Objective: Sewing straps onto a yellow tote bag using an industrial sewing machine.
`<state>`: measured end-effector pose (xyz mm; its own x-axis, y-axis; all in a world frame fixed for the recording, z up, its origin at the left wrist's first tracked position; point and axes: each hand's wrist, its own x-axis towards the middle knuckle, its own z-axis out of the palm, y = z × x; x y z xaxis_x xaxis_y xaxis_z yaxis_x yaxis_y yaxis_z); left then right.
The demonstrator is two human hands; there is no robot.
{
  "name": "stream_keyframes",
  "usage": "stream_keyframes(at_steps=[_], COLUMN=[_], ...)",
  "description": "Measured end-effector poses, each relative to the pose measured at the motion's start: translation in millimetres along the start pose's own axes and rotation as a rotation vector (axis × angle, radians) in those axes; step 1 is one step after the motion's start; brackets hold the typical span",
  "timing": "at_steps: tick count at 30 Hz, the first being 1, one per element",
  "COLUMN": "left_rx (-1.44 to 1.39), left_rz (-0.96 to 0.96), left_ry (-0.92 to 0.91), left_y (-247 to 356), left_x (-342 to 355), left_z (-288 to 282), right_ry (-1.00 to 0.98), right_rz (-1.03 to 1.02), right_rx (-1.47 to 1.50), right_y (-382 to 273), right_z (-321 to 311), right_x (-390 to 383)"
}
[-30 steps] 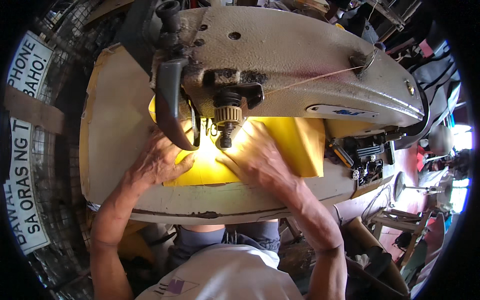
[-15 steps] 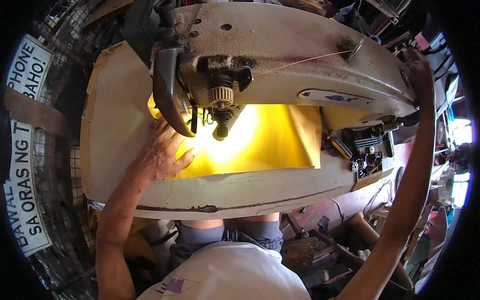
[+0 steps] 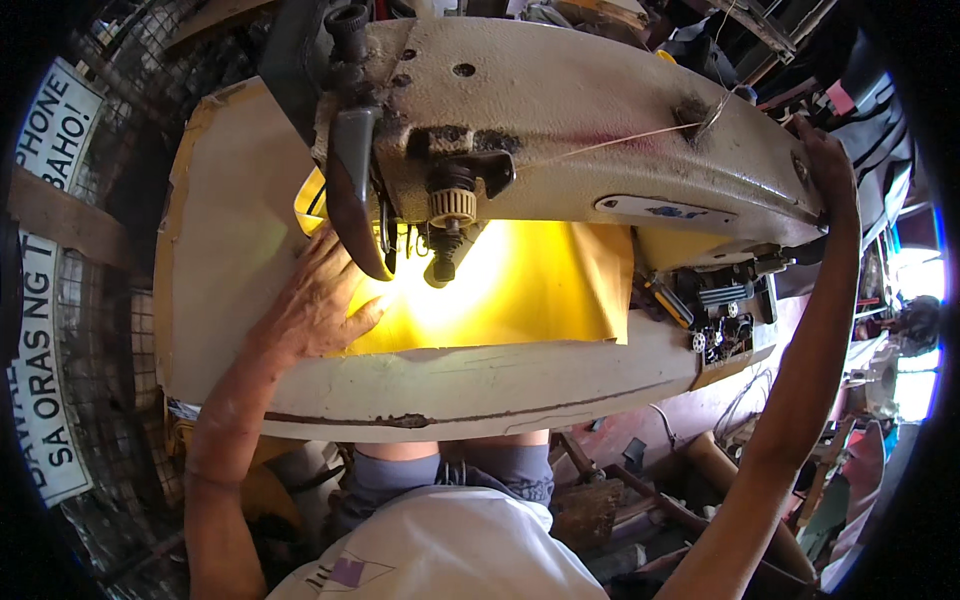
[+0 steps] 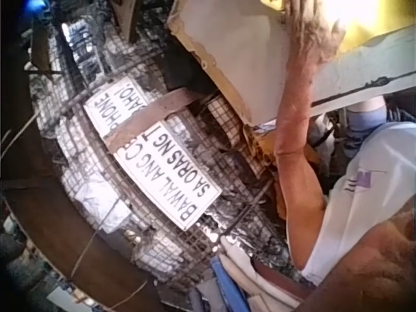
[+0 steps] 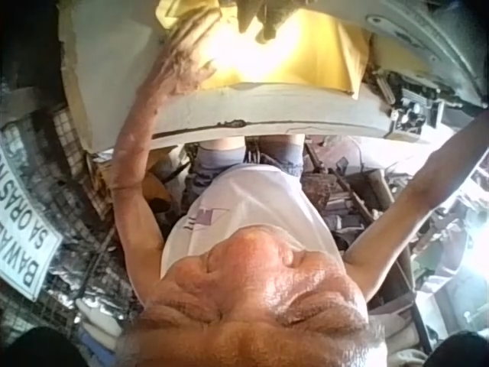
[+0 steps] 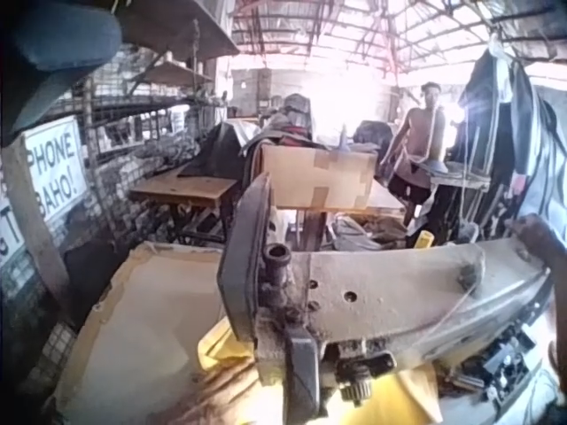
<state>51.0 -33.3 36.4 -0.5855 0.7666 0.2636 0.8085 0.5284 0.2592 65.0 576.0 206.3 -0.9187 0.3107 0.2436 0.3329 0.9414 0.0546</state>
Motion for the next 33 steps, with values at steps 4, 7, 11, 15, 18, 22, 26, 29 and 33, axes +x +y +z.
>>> stream_keyframes(at_steps=[4,7,11,15,18,22,26,29,33], left_rx=[0.013,0.027,0.013,-0.048,-0.053,0.037,-0.015,0.034,0.048], left_rz=[0.027,0.010,-0.004,0.047,0.061,-0.016,0.006,0.030,0.058], left_ry=[-0.052,-0.062,-0.020,-0.012,0.023,-0.027,0.020,-0.015,-0.009], left_y=[-5.0,-5.8,-7.3,-11.0,-13.3,-12.3,-9.5,-12.8,-14.8], left_x=[-1.9,-3.9,-5.8,7.0,5.7,-4.3,2.8,-0.5,-2.9], left_z=[-2.2,-3.7,0.8,7.9,8.9,-0.6,10.2,9.0,4.2], right_ry=[0.108,0.006,-0.044,0.750,0.760,0.562,0.306,0.183,0.135], right_rz=[-0.443,-0.461,0.380,0.216,0.290,-0.193,-0.152,-0.187,-0.129], right_rx=[-0.277,-0.082,0.525,0.241,0.087,-0.071,0.190,0.253,0.202], right_y=[36.4,48.3,48.3,140.3,159.9,78.8,135.4,113.1,91.7], right_z=[18.9,25.9,27.0,155.8,165.2,19.4,14.0,36.8,27.9], right_x=[18.5,19.3,6.0,-158.3,-201.9,-95.6,-30.9,-29.8,-38.9])
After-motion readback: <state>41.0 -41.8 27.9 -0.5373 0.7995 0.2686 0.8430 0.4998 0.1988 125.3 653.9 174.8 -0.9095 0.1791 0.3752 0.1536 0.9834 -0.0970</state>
